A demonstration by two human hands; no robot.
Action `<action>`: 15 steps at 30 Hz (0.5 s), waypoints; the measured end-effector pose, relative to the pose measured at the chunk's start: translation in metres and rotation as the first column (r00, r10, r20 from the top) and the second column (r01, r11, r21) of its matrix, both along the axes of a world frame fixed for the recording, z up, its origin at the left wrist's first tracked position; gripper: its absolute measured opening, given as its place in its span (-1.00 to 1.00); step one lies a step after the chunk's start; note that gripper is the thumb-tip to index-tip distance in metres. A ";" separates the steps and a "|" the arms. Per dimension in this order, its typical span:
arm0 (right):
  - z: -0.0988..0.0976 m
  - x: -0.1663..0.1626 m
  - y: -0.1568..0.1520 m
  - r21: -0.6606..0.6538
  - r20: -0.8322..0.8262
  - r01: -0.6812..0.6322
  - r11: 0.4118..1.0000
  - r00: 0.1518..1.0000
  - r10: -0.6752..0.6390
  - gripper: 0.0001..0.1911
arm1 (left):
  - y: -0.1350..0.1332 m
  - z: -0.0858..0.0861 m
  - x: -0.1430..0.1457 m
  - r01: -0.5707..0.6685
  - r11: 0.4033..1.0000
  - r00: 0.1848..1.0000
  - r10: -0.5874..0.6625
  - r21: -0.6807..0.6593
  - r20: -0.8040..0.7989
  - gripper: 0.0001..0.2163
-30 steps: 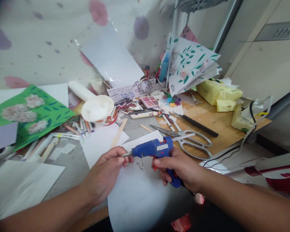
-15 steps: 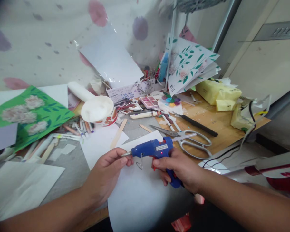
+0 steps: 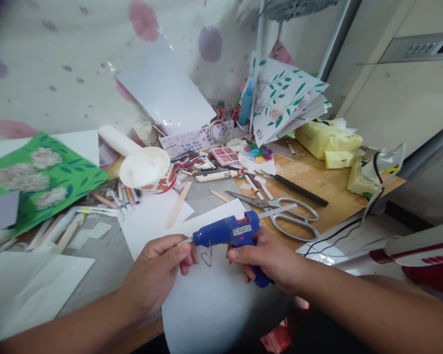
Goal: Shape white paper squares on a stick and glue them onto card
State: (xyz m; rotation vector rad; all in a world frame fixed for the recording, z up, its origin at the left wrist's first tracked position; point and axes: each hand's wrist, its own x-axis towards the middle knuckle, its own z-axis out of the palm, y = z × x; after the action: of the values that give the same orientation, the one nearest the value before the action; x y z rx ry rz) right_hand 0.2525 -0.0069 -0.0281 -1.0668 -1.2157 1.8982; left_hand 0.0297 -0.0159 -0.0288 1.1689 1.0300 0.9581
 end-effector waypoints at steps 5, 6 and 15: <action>0.000 -0.003 -0.002 0.050 0.031 0.036 0.998 0.999 -0.038 -0.63 | 0.000 0.008 0.007 -0.069 0.996 0.994 0.073 -0.057 0.080 -0.75; 0.000 -0.004 -0.002 0.060 0.037 0.048 0.997 0.998 -0.050 -0.62 | 0.000 0.011 0.008 -0.075 0.995 0.992 0.082 -0.070 0.101 -0.75; -0.001 -0.002 -0.006 0.093 0.072 0.077 0.993 0.994 -0.084 -0.61 | -0.003 0.014 0.010 -0.048 0.990 0.980 0.073 -0.136 0.184 -0.74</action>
State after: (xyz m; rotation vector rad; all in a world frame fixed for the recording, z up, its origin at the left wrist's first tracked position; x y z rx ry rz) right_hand 0.2508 -0.0132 -0.0293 -1.1313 -1.2685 1.7400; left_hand 0.0399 -0.0191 -0.0148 0.9240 0.9648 1.0133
